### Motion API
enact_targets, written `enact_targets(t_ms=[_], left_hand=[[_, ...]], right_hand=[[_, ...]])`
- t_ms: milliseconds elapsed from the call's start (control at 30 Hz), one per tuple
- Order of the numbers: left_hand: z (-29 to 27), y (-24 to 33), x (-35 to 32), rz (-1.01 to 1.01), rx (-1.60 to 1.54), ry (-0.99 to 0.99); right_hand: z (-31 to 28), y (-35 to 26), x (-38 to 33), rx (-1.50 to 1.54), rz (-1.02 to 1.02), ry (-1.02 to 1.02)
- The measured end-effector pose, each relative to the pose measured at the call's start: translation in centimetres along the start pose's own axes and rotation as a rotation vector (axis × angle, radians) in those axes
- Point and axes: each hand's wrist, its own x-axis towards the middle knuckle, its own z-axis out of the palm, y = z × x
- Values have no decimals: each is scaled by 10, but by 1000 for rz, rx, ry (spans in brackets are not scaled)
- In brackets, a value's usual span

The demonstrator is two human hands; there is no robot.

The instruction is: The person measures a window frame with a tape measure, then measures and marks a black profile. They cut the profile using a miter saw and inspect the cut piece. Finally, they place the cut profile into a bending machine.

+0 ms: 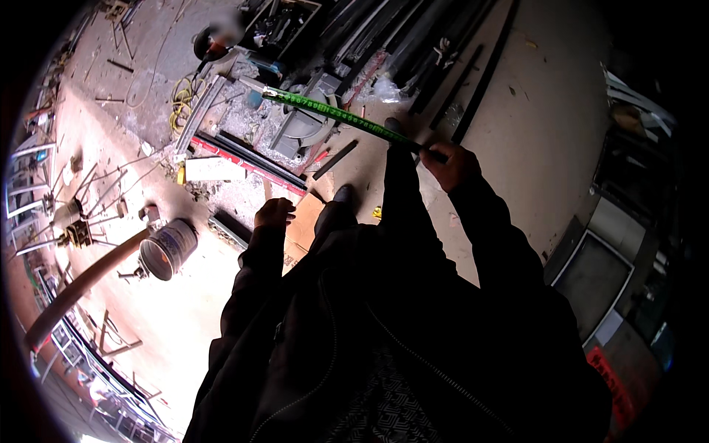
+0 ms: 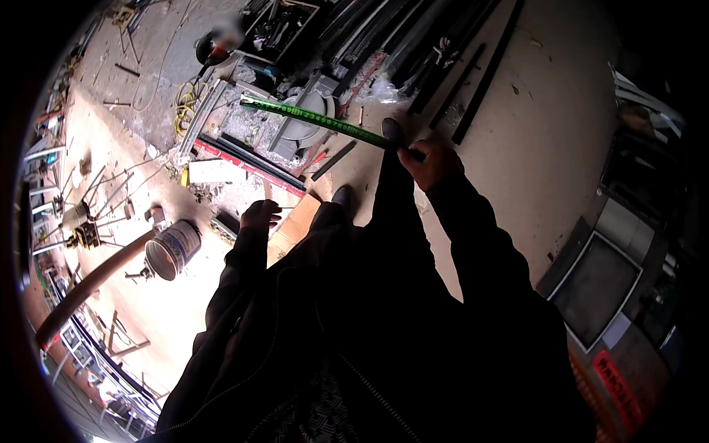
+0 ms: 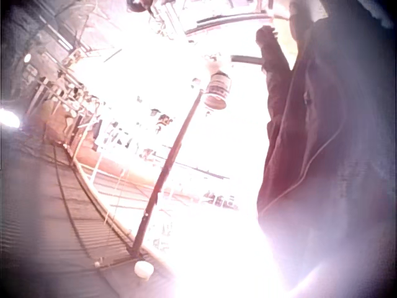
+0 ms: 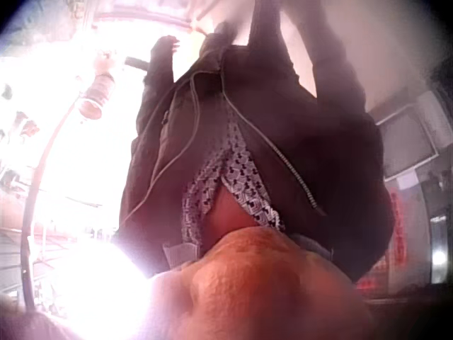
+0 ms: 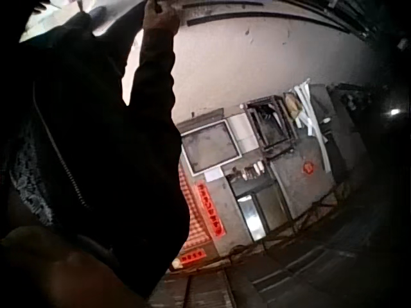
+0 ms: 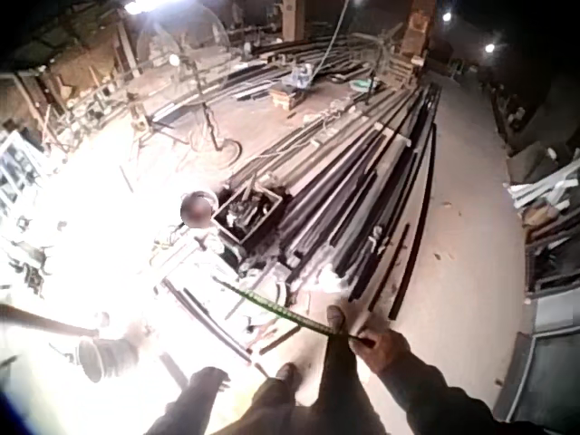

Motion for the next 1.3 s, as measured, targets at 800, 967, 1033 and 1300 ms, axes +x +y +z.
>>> enact_targets(t_ms=[800,967,1033,1300], left_hand=[[258,-247,446,59,533,232],[279,-296,506,234,937,192],[280,-311,519,250,1007,212],[278,-310,524,390,1002,207]], right_hand=[[339,153,400,-197,-522,-667],[365,117,405,-188,-818,-677],[373,110,407,-174,-886,-657],[367,105,396,-150,-1111,-518]])
